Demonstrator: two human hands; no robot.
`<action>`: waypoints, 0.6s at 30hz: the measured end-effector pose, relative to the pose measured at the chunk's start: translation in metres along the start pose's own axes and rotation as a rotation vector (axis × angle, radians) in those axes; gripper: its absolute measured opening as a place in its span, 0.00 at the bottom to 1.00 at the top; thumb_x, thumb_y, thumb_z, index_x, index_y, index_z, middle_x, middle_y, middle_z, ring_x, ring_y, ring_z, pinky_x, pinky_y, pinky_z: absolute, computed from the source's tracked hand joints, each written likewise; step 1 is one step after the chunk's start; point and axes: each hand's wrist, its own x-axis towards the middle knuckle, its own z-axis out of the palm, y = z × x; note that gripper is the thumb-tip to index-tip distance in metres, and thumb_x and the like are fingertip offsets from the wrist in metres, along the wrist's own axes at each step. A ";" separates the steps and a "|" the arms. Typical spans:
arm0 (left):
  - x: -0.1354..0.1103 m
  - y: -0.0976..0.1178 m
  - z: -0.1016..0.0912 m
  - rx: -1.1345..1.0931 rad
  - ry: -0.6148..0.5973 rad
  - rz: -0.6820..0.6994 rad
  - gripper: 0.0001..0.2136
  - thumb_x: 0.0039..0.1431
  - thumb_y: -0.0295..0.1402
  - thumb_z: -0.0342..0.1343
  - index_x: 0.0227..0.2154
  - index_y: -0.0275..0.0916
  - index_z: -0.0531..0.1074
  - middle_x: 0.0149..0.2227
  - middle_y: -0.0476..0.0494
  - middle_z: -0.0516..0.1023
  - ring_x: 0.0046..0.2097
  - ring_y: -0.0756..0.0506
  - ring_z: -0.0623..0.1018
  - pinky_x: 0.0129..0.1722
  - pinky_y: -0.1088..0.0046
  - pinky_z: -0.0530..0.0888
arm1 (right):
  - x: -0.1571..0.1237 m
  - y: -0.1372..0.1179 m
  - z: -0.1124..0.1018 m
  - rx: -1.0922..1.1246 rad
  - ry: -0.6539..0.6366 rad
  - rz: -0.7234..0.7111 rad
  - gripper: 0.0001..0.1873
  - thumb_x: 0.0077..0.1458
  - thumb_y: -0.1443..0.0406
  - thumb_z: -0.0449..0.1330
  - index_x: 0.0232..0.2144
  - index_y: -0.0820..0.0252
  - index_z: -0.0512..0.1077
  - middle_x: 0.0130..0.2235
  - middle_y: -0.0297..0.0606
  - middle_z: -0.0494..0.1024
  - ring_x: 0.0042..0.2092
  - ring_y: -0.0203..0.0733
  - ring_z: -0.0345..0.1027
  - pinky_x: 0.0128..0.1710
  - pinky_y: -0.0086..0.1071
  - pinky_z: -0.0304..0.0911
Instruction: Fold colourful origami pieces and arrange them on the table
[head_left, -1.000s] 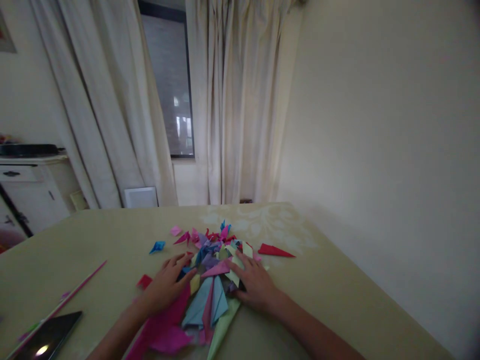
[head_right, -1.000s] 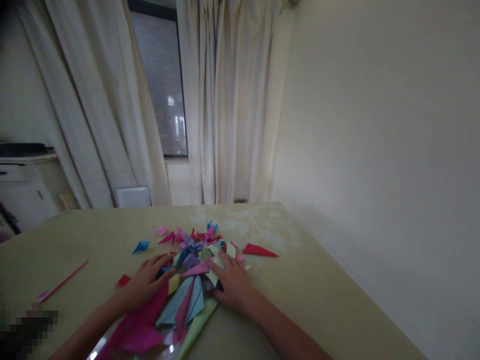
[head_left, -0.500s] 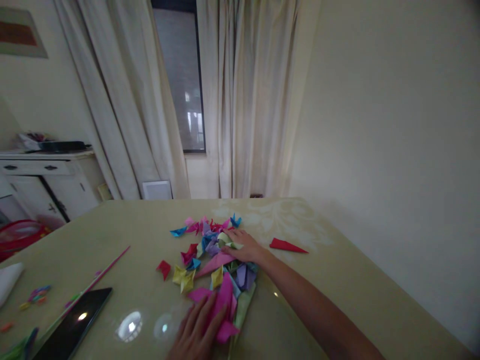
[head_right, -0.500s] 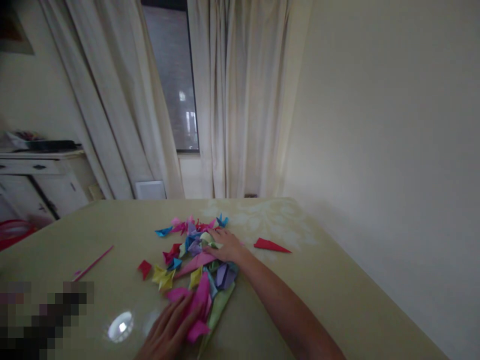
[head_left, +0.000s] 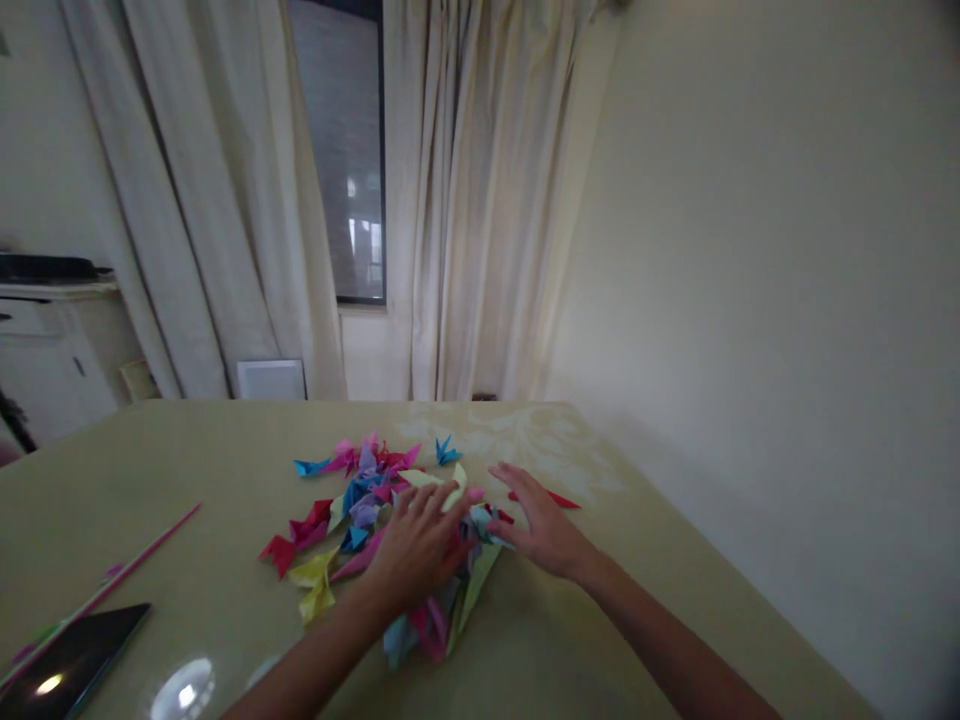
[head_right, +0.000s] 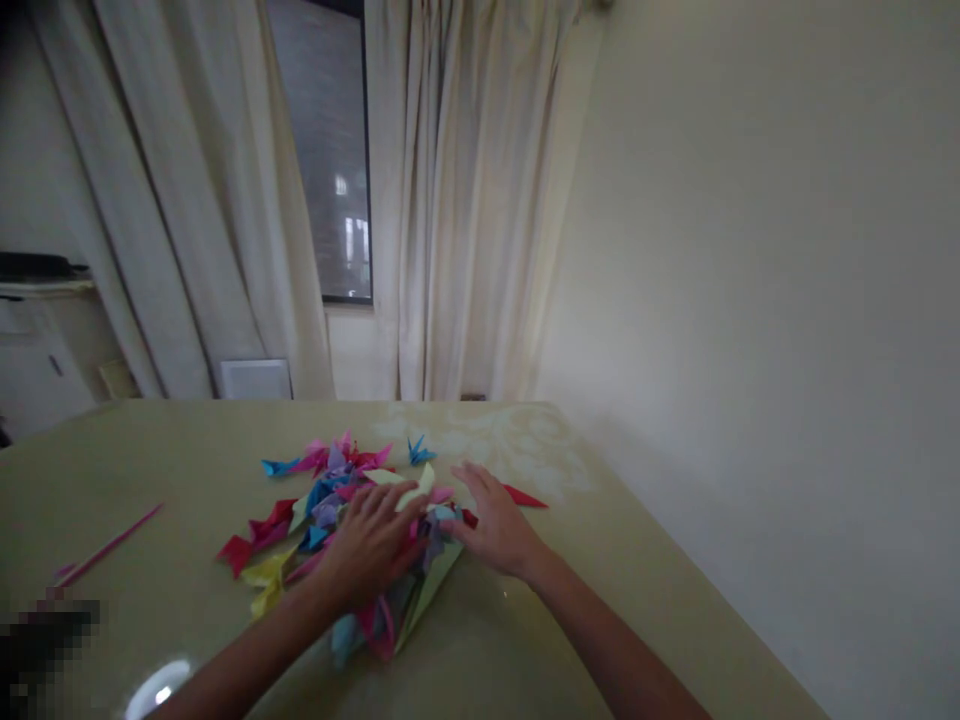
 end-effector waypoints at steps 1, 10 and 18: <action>0.009 -0.012 -0.005 -0.011 -0.005 -0.114 0.25 0.71 0.50 0.53 0.67 0.50 0.68 0.71 0.40 0.67 0.69 0.33 0.65 0.68 0.49 0.61 | -0.008 -0.002 0.005 -0.051 -0.032 0.017 0.45 0.63 0.40 0.61 0.74 0.52 0.59 0.76 0.53 0.55 0.75 0.61 0.48 0.73 0.58 0.47; -0.017 -0.112 0.006 -0.027 -0.216 -0.486 0.37 0.64 0.58 0.51 0.70 0.41 0.66 0.70 0.25 0.68 0.64 0.20 0.73 0.59 0.36 0.69 | 0.022 0.001 0.079 -0.300 -0.255 0.011 0.52 0.49 0.41 0.72 0.72 0.41 0.62 0.79 0.49 0.45 0.77 0.71 0.39 0.73 0.61 0.39; -0.087 -0.086 0.000 -0.190 -0.239 -0.362 0.37 0.68 0.59 0.49 0.72 0.45 0.62 0.73 0.33 0.64 0.70 0.28 0.69 0.68 0.43 0.64 | 0.081 0.020 0.091 -0.318 -0.190 0.097 0.41 0.59 0.61 0.64 0.73 0.48 0.60 0.73 0.50 0.63 0.70 0.63 0.60 0.68 0.57 0.55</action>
